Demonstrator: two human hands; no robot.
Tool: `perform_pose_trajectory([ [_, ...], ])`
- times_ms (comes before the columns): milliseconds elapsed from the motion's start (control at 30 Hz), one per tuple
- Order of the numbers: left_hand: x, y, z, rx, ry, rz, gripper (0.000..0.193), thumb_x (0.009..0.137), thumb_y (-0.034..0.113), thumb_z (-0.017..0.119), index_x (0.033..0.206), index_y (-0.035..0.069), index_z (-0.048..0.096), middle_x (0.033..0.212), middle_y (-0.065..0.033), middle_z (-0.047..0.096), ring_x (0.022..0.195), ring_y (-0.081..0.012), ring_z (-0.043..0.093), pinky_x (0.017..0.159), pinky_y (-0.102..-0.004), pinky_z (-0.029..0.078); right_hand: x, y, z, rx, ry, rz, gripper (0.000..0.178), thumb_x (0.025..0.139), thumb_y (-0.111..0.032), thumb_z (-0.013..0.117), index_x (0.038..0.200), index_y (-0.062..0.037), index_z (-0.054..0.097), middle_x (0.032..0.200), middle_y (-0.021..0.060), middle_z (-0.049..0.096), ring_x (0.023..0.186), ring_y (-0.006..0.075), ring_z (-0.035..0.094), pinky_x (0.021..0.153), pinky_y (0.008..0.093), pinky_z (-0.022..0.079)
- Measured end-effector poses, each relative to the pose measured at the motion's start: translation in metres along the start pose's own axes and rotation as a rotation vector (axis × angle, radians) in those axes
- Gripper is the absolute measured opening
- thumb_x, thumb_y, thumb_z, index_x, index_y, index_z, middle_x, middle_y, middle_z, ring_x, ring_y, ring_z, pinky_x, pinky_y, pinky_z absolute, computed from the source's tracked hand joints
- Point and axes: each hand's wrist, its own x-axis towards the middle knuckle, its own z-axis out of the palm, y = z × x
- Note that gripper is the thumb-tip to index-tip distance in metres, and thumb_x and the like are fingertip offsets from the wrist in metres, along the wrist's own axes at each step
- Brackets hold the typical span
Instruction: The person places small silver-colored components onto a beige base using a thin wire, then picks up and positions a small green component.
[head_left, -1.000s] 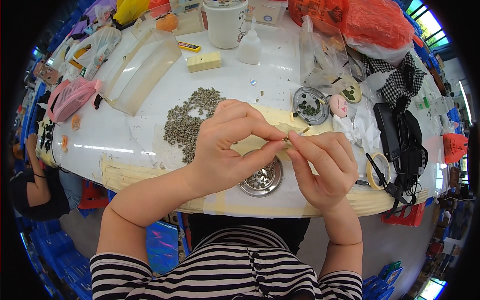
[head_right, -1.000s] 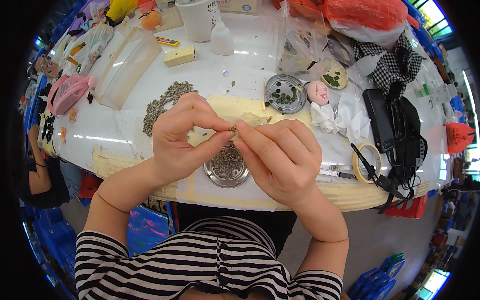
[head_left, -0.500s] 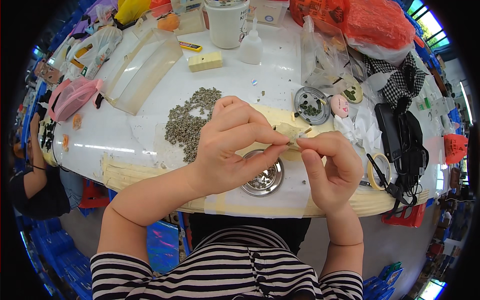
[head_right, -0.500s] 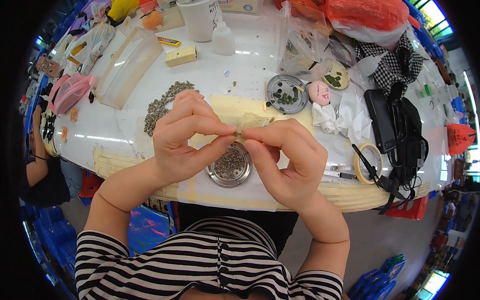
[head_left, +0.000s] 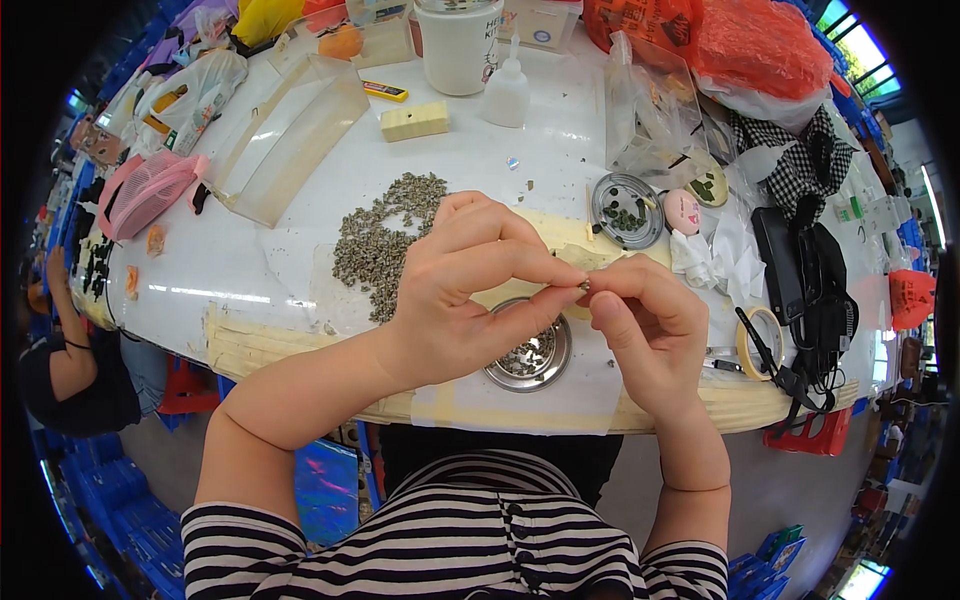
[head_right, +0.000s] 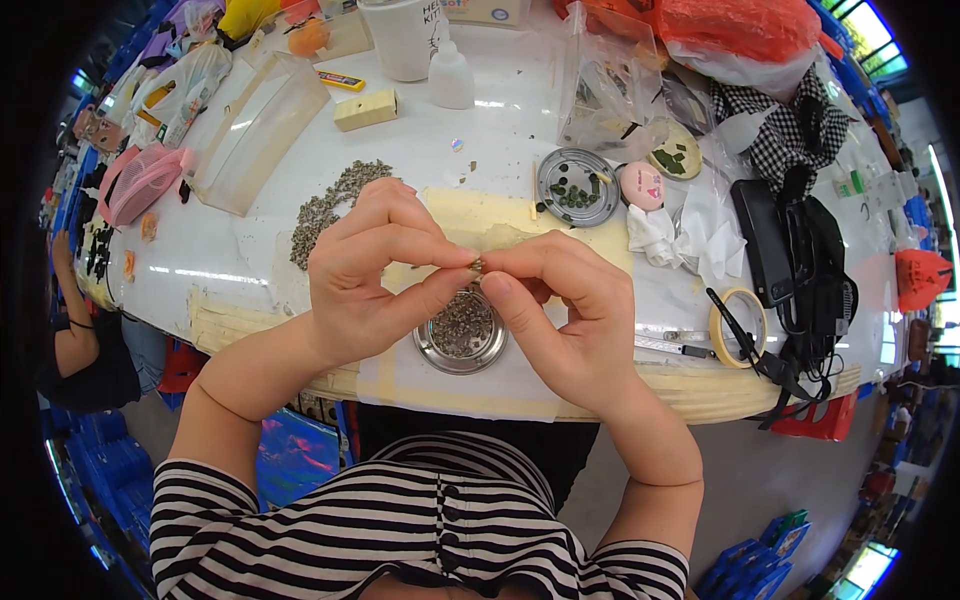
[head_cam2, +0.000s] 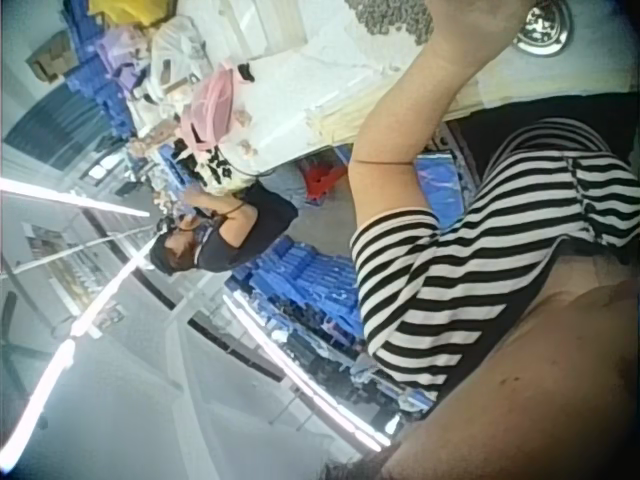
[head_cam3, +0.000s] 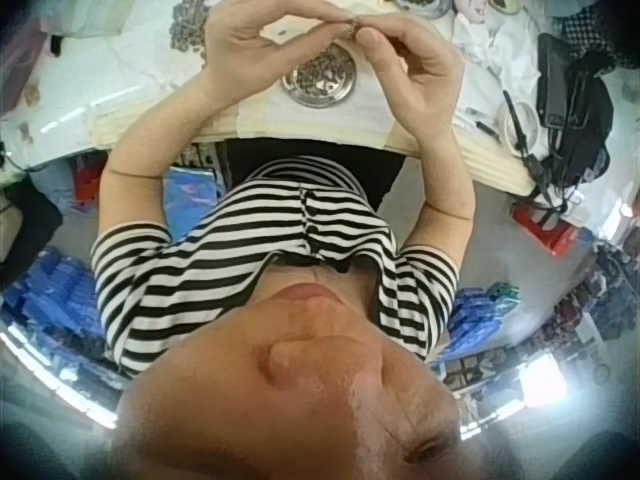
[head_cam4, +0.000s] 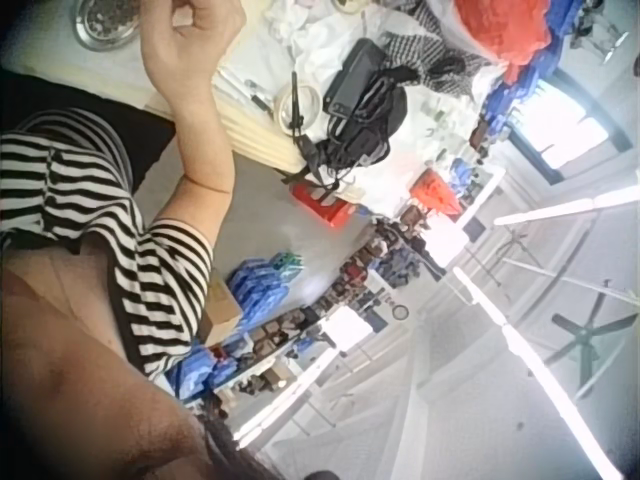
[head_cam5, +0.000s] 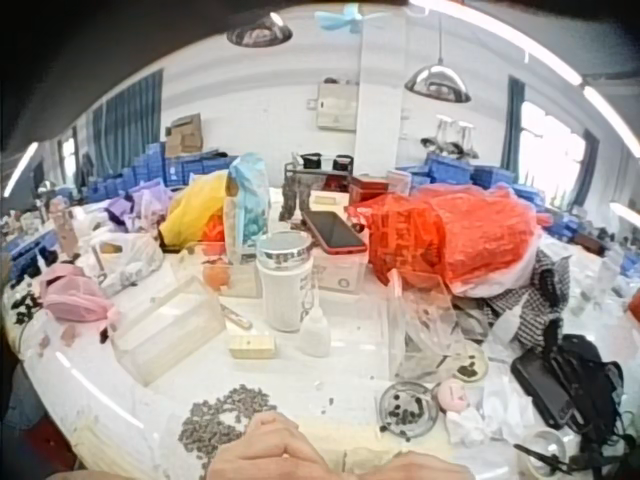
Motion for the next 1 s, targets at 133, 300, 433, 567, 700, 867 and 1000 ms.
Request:
perform_pose_trajectory([
  [133,-0.001,-0.002,0.001,0.048,0.008,-0.019,0.022,0.073,-0.002,0.080,0.091,0.007,0.074,0.081,-0.0010,0.064,0.075,-0.0166,0.054,0.074,-0.0317,0.041,0.002,-0.005,-0.001,-0.157,0.039,-0.159,0.015,0.085,-0.001,0.073,0.100,0.0006,0.074,0.083,0.0060,0.067,0.062,0.0079,0.054,0.054,0.0207,0.042],
  [300,-0.002,-0.002,0.001,0.039,0.008,-0.048,0.021,0.073,-0.003,0.079,0.090,0.007,0.074,0.081,-0.0015,0.065,0.075,-0.0169,0.054,0.072,-0.0313,0.041,0.002,-0.008,0.001,-0.269,0.013,-0.241,0.022,0.085,0.001,0.073,0.107,-0.0004,0.074,0.082,0.0056,0.067,0.061,0.0079,0.054,0.053,0.0207,0.042],
  [433,-0.001,-0.002,0.000,0.004,0.015,-0.034,0.020,0.073,-0.003,0.080,0.090,0.006,0.073,0.081,-0.0018,0.065,0.075,-0.0169,0.054,0.072,-0.0309,0.041,0.001,-0.001,0.003,-0.151,0.033,-0.119,0.023,0.086,0.000,0.072,0.109,-0.0002,0.074,0.082,0.0055,0.067,0.061,0.0077,0.053,0.055,0.0213,0.043],
  [567,0.001,-0.002,-0.001,0.025,-0.007,0.007,0.021,0.073,-0.002,0.080,0.091,0.006,0.073,0.081,-0.0019,0.065,0.075,-0.0170,0.054,0.072,-0.0301,0.041,0.000,-0.002,0.003,0.044,0.005,0.079,0.020,0.088,-0.002,0.071,0.108,0.0005,0.073,0.083,0.0053,0.067,0.061,0.0073,0.053,0.057,0.0220,0.044],
  [700,-0.001,-0.002,0.001,0.059,0.018,-0.029,0.021,0.073,-0.003,0.080,0.091,0.006,0.073,0.081,-0.0019,0.064,0.075,-0.0173,0.055,0.071,-0.0300,0.042,0.001,-0.003,0.001,-0.121,0.024,-0.106,0.020,0.086,0.000,0.072,0.106,0.0008,0.074,0.082,0.0053,0.066,0.061,0.0070,0.054,0.056,0.0210,0.043],
  [867,-0.001,-0.002,0.002,0.039,0.017,-0.036,0.022,0.073,-0.003,0.080,0.091,0.006,0.073,0.081,-0.0019,0.064,0.075,-0.0176,0.055,0.071,-0.0301,0.042,0.002,-0.010,0.002,-0.253,0.027,-0.182,0.020,0.086,0.002,0.072,0.106,0.0000,0.074,0.081,0.0051,0.065,0.061,0.0070,0.054,0.055,0.0201,0.043],
  [1000,0.000,-0.002,-0.002,0.020,-0.001,-0.018,0.022,0.073,-0.003,0.080,0.092,0.006,0.073,0.081,-0.0016,0.064,0.076,-0.0174,0.054,0.071,-0.0299,0.042,0.001,0.000,0.003,-0.117,0.021,-0.092,0.021,0.086,0.002,0.072,0.107,-0.0003,0.074,0.082,0.0056,0.066,0.062,0.0069,0.054,0.056,0.0202,0.044],
])
